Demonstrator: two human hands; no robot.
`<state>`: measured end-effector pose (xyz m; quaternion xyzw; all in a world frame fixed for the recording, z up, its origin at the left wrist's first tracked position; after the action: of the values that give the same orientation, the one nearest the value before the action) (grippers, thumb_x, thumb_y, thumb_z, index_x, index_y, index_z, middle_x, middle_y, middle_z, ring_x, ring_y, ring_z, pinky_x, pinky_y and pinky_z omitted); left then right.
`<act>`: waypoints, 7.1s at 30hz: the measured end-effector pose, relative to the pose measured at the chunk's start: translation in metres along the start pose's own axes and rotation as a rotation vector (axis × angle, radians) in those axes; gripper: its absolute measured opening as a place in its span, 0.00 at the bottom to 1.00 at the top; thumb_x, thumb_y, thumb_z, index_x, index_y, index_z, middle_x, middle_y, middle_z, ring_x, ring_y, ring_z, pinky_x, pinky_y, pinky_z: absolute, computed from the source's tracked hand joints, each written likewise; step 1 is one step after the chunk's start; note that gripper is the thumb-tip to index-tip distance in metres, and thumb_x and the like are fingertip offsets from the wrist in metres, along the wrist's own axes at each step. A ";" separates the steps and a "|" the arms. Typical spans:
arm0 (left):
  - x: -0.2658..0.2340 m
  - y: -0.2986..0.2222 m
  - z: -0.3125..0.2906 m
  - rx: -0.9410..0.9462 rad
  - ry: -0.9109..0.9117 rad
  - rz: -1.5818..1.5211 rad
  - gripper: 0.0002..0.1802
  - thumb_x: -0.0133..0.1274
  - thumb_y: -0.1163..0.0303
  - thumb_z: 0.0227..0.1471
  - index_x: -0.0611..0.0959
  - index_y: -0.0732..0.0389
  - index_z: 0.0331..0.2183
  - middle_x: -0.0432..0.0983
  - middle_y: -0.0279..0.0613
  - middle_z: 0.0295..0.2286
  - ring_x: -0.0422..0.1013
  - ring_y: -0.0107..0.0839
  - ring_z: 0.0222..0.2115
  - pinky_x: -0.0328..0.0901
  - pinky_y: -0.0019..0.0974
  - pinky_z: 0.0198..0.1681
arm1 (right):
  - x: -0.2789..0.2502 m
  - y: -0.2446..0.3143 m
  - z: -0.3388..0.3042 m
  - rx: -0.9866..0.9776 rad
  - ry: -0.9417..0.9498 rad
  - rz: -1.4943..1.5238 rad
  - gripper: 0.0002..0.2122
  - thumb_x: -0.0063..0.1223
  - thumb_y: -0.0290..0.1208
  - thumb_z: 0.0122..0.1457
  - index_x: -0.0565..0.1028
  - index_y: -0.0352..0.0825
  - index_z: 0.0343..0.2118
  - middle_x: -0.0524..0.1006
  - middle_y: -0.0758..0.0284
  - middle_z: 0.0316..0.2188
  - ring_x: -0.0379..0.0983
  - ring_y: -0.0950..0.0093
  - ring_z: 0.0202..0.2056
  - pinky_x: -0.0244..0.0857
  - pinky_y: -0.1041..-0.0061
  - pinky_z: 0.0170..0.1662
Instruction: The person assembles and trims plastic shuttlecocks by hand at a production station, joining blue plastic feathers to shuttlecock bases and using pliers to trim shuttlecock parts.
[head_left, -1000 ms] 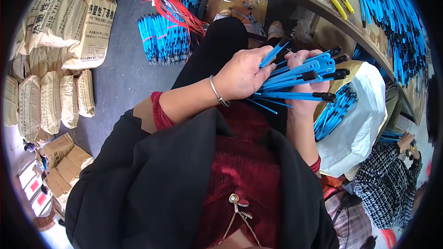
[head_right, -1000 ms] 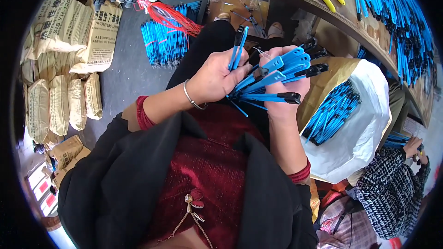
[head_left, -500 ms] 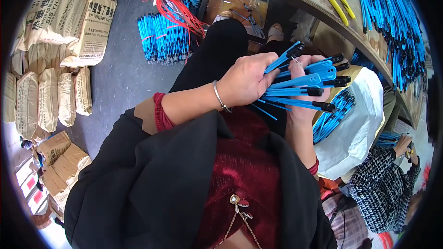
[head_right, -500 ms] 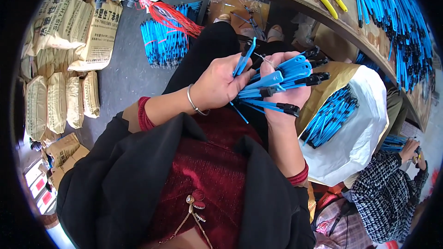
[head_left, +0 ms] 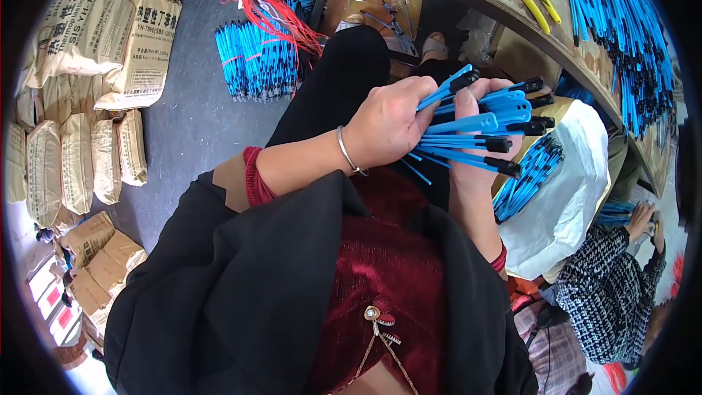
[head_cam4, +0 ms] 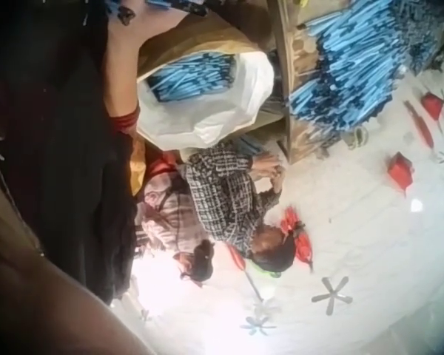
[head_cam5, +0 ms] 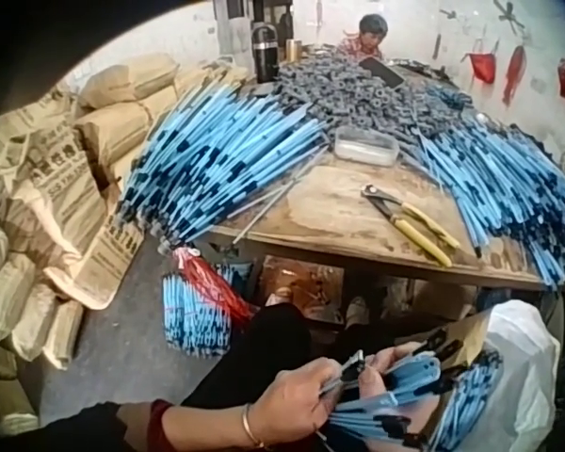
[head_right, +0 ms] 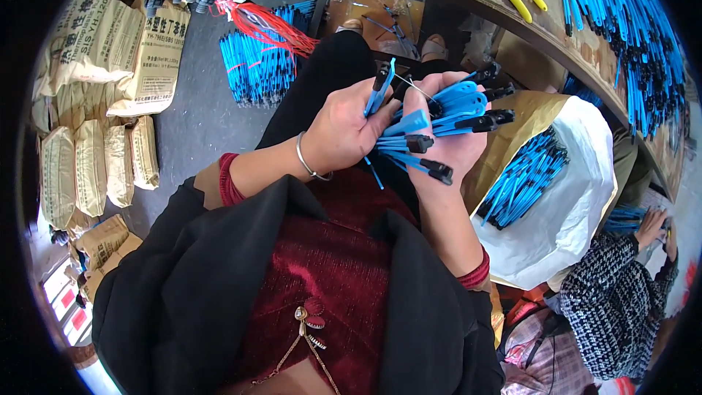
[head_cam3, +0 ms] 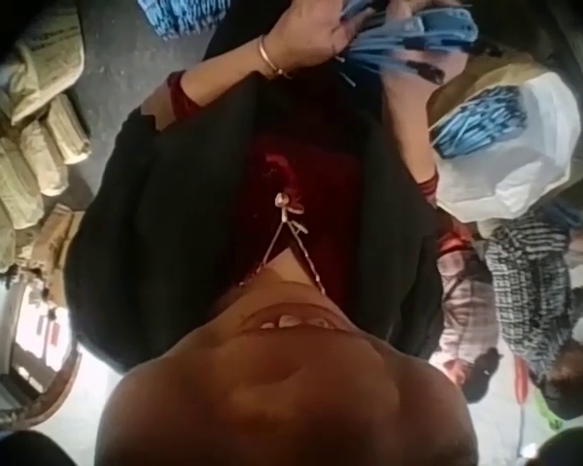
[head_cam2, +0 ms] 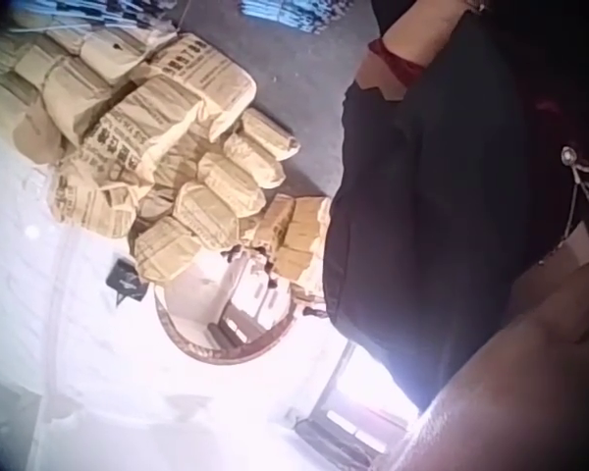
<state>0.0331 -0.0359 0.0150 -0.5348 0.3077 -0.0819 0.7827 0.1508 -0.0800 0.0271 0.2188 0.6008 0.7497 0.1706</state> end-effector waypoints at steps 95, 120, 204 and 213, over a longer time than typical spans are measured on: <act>-0.018 -0.031 0.059 -0.374 0.186 -0.513 0.02 0.53 0.77 0.42 0.77 0.62 0.25 0.71 0.33 0.22 0.67 0.23 0.25 0.61 0.28 0.29 | -0.002 -0.001 -0.007 0.401 0.259 -0.051 0.10 0.57 0.30 0.48 0.73 0.33 0.33 0.73 0.71 0.25 0.67 0.84 0.29 0.65 0.79 0.34; -0.022 -0.126 0.353 -0.104 0.293 0.014 0.37 0.61 0.55 0.38 0.70 0.64 0.48 0.74 0.42 0.37 0.71 0.31 0.34 0.66 0.34 0.38 | -0.090 0.027 0.110 0.096 0.292 0.303 0.11 0.61 0.20 0.44 0.74 0.29 0.33 0.74 0.71 0.23 0.70 0.85 0.25 0.65 0.84 0.28; -0.046 0.019 0.060 0.144 0.739 -0.452 0.12 0.53 0.73 0.47 0.79 0.67 0.36 0.75 0.44 0.30 0.70 0.29 0.27 0.64 0.29 0.33 | 0.029 -0.066 -0.006 0.272 0.462 0.088 0.16 0.63 0.20 0.41 0.69 0.33 0.32 0.73 0.71 0.27 0.70 0.82 0.29 0.65 0.81 0.34; -0.054 0.010 0.040 0.154 0.626 -0.491 0.17 0.56 0.72 0.43 0.76 0.68 0.38 0.72 0.48 0.38 0.70 0.36 0.39 0.61 0.36 0.46 | 0.025 -0.068 -0.001 0.278 0.347 0.126 0.16 0.64 0.24 0.41 0.69 0.33 0.32 0.72 0.73 0.26 0.69 0.83 0.27 0.64 0.82 0.32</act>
<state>0.0113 0.0246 0.0370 -0.4813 0.3875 -0.4480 0.6460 0.1286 -0.0524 -0.0363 0.1448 0.7037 0.6954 -0.0142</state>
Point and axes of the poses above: each hand's wrist, its own z-axis towards the middle knuckle, its own x-axis out of the palm, y = z × x, the point moved 7 cm from there along z, towards the middle knuckle
